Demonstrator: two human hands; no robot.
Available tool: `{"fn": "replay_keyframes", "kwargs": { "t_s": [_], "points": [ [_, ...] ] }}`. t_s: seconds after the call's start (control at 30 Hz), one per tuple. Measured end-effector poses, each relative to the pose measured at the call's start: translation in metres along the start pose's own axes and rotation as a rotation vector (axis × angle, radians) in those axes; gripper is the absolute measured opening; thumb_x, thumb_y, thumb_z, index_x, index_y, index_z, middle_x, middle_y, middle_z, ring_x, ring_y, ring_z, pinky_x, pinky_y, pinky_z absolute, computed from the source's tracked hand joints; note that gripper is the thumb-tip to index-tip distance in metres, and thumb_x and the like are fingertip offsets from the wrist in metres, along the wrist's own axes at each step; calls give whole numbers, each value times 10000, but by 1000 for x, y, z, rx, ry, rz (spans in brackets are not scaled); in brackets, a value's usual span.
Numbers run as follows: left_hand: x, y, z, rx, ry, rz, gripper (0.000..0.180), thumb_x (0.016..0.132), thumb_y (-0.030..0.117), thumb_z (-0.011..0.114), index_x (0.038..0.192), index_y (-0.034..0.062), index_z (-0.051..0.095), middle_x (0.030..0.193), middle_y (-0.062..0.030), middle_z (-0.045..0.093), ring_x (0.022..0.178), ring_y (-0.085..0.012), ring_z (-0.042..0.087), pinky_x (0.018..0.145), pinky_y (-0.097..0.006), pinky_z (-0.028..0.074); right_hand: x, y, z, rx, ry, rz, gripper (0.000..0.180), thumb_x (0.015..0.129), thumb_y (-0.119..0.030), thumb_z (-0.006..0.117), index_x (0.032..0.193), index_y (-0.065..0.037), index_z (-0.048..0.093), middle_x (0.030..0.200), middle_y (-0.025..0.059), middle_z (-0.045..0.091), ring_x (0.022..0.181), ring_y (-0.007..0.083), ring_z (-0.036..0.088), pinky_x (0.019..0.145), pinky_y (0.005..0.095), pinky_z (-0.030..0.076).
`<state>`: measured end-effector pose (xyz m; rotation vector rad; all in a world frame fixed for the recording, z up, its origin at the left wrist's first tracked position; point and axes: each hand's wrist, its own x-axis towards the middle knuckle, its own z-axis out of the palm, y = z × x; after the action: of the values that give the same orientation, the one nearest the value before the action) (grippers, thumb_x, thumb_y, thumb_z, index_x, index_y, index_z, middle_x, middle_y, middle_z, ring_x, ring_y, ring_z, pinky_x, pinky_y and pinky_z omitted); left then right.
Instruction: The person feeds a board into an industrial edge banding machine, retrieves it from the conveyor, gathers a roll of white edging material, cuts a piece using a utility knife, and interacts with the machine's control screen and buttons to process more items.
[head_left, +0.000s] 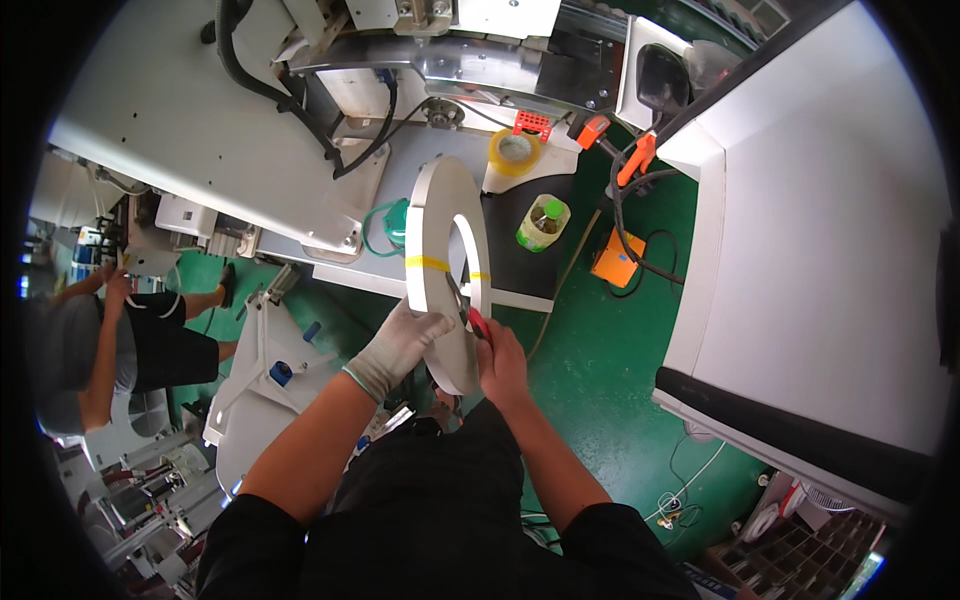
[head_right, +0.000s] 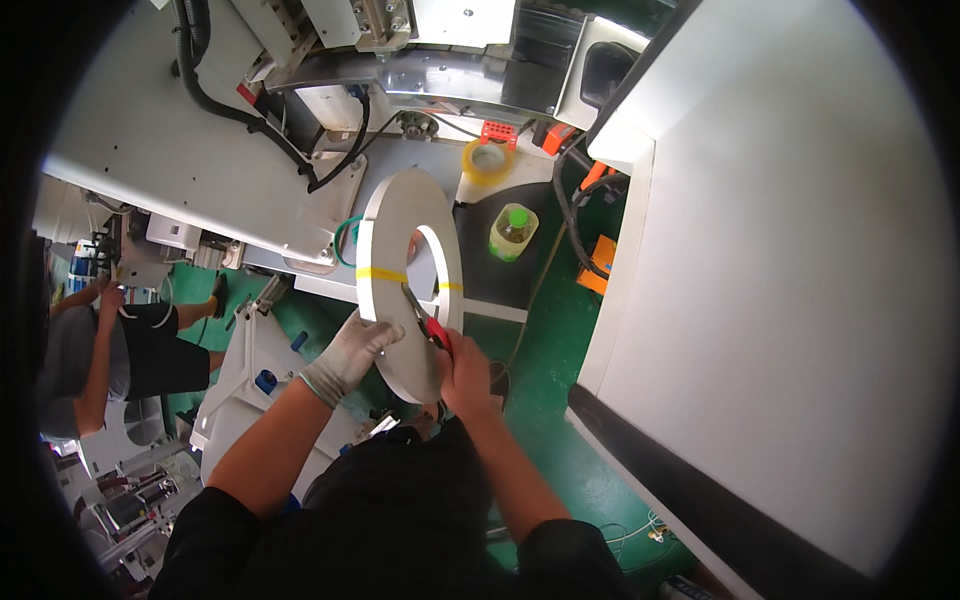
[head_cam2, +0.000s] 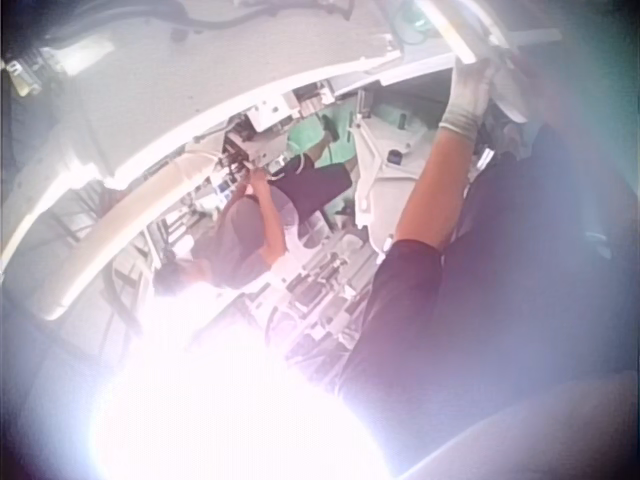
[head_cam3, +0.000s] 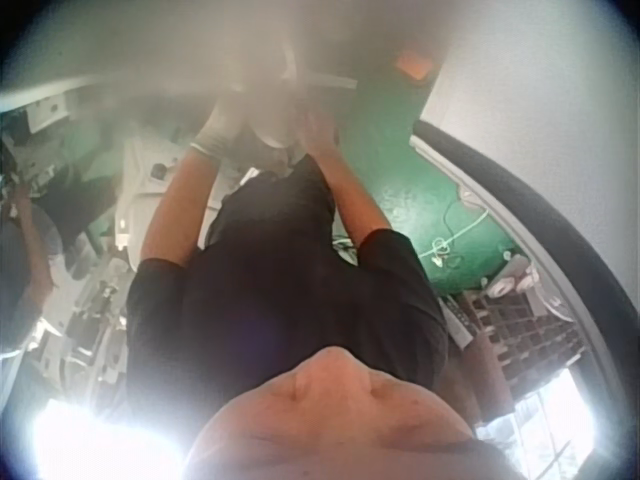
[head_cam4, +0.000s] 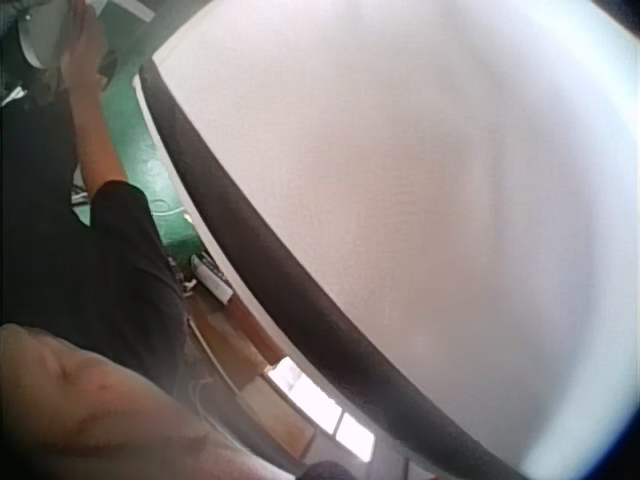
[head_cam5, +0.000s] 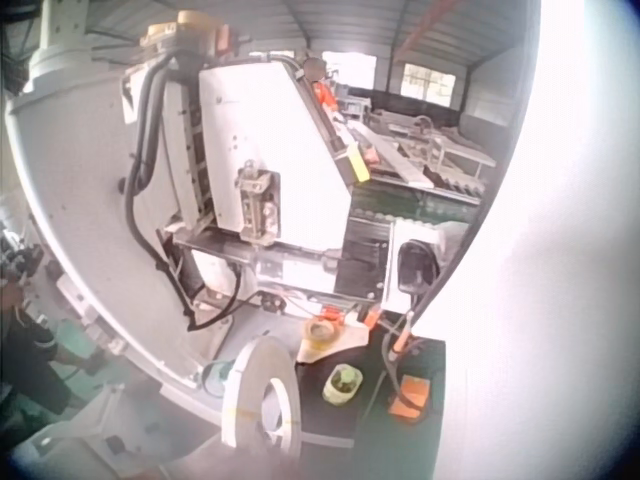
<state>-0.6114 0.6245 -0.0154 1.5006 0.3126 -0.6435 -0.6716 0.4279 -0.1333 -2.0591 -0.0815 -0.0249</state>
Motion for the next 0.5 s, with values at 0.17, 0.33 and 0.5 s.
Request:
{"fn": "replay_keyframes", "kwargs": {
  "t_s": [0.17, 0.33, 0.5],
  "points": [
    [-6, 1, 18, 71, 20, -10, 540, 938, 149, 737, 1358, -39, 455, 1179, -113, 654, 1101, -161, 615, 964, -340, 517, 43, -10, 14, 119, -7, 38, 307, 1027, -229, 510, 1254, -40, 595, 1079, 230, 650, 1018, 455, 623, 873, 485, 500],
    [-3, -11, 23, 47, -38, 41, 548, 939, 96, 733, 1385, -23, 438, 1187, -104, 648, 1104, -154, 610, 966, -330, 517, 43, 11, 18, 265, -102, 119, 302, 1052, -265, 498, 1228, -40, 593, 1040, 213, 652, 965, 422, 640, 843, 441, 507],
    [0, -23, 21, -36, -47, 68, 547, 928, 52, 720, 1385, -25, 430, 1150, -86, 641, 1071, -153, 605, 956, -324, 516, 42, 25, 22, 422, -138, 167, 304, 1076, -289, 491, 1200, -30, 590, 971, 156, 632, 866, 289, 627, 797, 380, 498]
  ]
}}
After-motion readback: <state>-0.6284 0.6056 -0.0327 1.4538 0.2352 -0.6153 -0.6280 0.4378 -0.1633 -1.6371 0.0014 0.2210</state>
